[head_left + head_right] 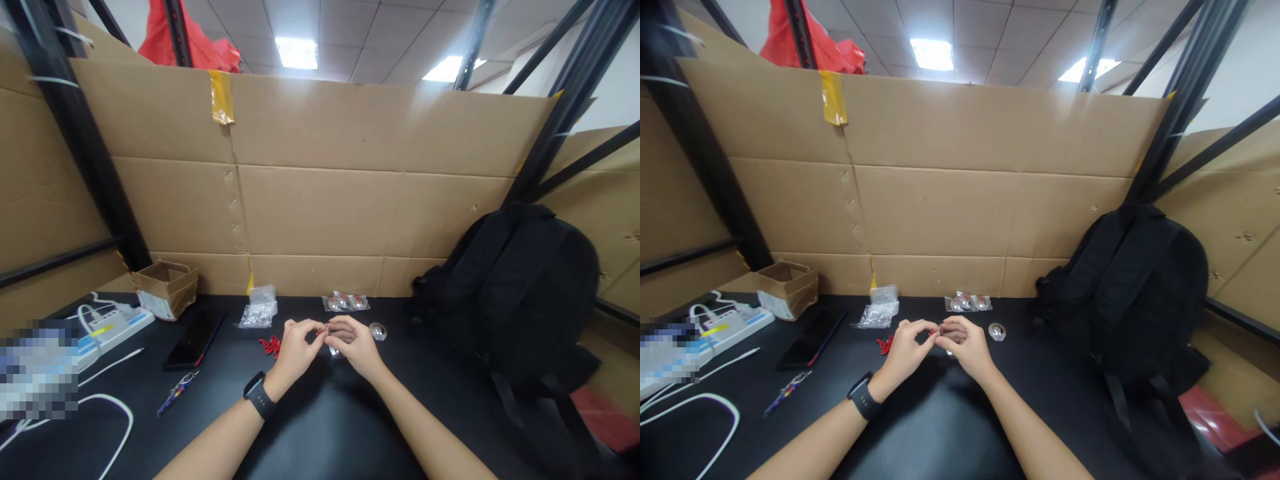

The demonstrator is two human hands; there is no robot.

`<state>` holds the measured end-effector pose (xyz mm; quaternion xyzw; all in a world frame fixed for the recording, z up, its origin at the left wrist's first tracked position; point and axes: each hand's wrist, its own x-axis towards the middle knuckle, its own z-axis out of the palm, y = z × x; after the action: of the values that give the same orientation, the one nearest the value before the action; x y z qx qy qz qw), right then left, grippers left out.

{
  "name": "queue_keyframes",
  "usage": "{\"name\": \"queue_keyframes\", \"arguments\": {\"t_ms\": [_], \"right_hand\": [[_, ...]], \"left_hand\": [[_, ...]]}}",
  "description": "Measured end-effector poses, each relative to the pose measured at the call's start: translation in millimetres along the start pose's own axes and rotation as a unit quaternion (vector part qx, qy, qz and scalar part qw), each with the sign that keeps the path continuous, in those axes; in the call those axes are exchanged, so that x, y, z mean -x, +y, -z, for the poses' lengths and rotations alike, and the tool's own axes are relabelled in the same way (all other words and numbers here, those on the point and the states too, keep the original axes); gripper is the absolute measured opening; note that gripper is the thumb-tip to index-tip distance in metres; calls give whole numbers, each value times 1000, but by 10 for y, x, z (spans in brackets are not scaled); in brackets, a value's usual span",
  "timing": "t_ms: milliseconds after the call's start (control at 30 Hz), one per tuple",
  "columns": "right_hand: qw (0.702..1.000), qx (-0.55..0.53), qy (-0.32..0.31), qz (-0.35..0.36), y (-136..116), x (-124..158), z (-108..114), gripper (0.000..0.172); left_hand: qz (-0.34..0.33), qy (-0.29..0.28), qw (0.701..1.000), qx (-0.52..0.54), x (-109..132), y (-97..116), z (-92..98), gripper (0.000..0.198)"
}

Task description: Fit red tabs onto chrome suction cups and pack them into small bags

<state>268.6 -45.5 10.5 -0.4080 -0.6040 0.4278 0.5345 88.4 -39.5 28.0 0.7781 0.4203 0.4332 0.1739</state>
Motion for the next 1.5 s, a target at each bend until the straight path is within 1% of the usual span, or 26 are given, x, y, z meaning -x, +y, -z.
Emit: {"name": "queue_keyframes", "arguments": {"t_ms": [133, 267, 367, 467, 600, 767, 867, 1000, 1067, 1200, 1267, 1500], "right_hand": [[999, -39, 12, -8, 11, -3, 9, 40], [998, -65, 3, -4, 21, -10, 4, 36], [998, -69, -10, -2, 12, -12, -5, 37], [998, -66, -6, 4, 1, -12, -6, 41], [998, -59, 5, 14, -20, -5, 0, 41], [999, -34, -1, 33, -58, 8, -2, 39], [999, -14, 2, 46, -46, 9, 2, 38], [998, -2, 0, 56, 7, 1, 16, 42], [998, -4, -2, 56, 25, -4, 19, 44], [999, -25, -6, 47, 32, -6, 13, 45], [998, -38, -6, 41, 32, -3, 8, 47], [998, -55, -5, 33, 41, 2, 0, 45]], "left_hand": [[-3, -16, 1000, 7, 5, 29, 19, 14], [7, -4, 999, 33, 4, 13, 19, 14], [30, 8, 994, 104, -1, -36, -17, 14], [58, 9, 982, 181, -9, -97, -82, 16], [71, 5, 971, 230, -20, -146, -152, 21], [92, -6, 955, 281, -33, -181, -169, 25], [106, -27, 949, 296, -42, -208, -168, 29], [120, -47, 937, 324, -53, -225, -171, 33], [127, -43, 932, 337, -54, -223, -171, 34], [136, -28, 928, 345, -49, -211, -162, 26], [138, -30, 928, 344, -47, -207, -155, 23], [145, -45, 923, 353, -48, -217, -160, 25]]}}
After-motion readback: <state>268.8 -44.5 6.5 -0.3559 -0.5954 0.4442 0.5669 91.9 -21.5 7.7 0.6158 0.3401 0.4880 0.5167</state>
